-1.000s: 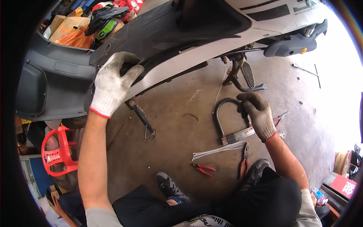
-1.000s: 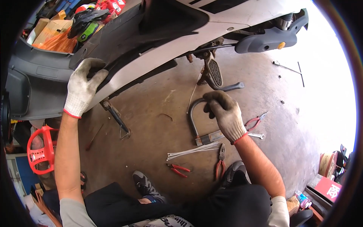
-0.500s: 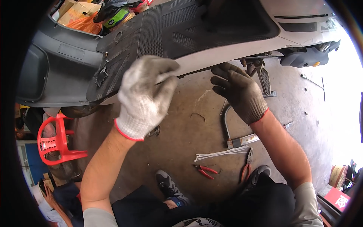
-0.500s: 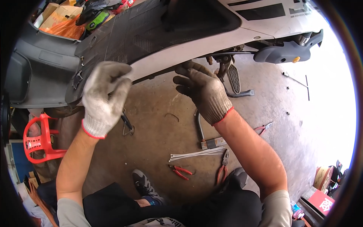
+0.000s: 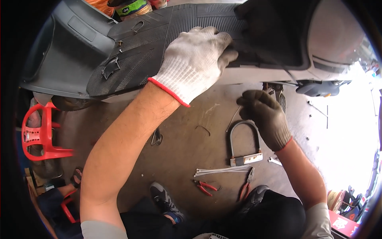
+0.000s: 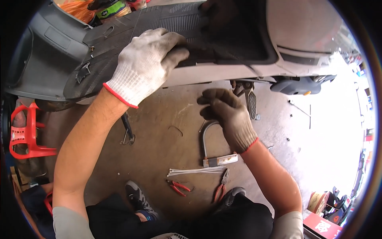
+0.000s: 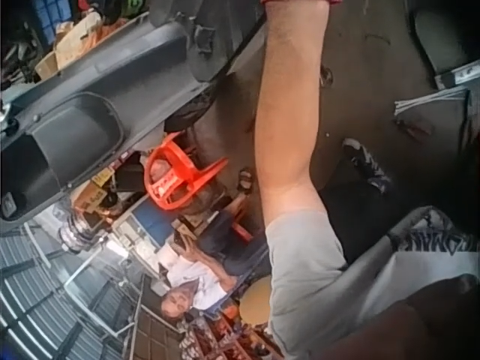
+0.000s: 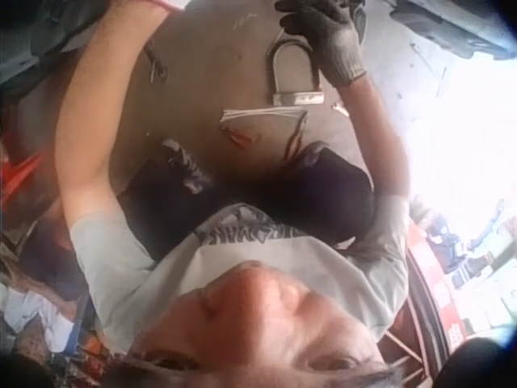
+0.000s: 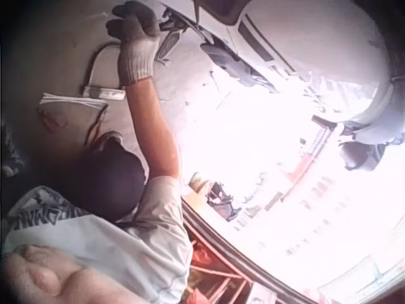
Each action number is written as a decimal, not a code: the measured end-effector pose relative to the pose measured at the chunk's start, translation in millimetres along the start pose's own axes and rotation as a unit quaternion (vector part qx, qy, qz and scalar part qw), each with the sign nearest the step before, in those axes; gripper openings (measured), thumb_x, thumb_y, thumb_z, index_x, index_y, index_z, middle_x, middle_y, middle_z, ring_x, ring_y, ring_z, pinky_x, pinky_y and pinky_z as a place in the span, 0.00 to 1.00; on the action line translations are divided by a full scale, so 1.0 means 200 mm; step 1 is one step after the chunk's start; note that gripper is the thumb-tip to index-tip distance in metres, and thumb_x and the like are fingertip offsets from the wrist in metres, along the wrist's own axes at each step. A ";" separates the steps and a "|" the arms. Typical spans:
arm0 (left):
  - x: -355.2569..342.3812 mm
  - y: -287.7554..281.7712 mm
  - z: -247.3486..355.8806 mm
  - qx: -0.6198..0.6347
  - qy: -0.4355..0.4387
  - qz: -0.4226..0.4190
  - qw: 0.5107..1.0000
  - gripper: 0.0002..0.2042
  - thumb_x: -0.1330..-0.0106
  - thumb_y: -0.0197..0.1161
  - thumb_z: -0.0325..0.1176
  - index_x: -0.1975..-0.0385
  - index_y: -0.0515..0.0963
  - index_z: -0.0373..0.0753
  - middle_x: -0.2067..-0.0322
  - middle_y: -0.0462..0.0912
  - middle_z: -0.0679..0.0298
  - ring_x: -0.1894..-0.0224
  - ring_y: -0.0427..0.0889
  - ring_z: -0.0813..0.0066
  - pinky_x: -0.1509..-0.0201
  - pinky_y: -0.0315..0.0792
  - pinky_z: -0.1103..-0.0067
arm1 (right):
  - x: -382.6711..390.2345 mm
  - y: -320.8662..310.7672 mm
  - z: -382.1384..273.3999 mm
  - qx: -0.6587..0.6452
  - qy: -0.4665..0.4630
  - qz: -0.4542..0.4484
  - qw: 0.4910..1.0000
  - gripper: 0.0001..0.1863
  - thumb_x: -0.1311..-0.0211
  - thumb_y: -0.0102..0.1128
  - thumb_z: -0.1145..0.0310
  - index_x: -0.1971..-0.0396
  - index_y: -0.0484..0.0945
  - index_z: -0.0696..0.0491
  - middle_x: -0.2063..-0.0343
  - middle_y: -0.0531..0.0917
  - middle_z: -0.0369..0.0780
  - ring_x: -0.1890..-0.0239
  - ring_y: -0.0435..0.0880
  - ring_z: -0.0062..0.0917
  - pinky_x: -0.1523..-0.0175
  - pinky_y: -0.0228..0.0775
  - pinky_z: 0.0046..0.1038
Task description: Secure components on a scooter frame using zip ties.
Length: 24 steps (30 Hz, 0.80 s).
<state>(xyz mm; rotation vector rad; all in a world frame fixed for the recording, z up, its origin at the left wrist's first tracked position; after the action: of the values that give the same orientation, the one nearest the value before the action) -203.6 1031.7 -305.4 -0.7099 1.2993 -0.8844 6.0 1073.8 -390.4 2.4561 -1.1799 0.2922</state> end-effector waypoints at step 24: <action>0.00 0.00 -0.09 0.101 -0.006 0.063 0.993 0.12 0.39 0.65 0.39 0.63 0.79 0.37 0.64 0.81 0.57 0.59 0.81 0.57 0.54 0.75 0.68 | -0.17 -0.08 0.11 -0.082 0.023 -0.043 0.995 0.20 0.29 0.48 0.72 0.40 0.64 0.60 0.48 0.79 0.44 0.50 0.81 0.31 0.48 0.74 0.28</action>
<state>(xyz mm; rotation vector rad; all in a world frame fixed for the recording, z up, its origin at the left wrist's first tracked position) -221.3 1031.6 -308.1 -0.4696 1.2103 -0.8928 -3.0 1096.9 -427.3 2.3375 -1.0342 0.2161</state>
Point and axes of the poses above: each hand's wrist, its own x-axis away from the middle knuckle, its own y-axis out of the palm, z = x × y, the point moved 3 cm from there along -x, towards the middle knuckle
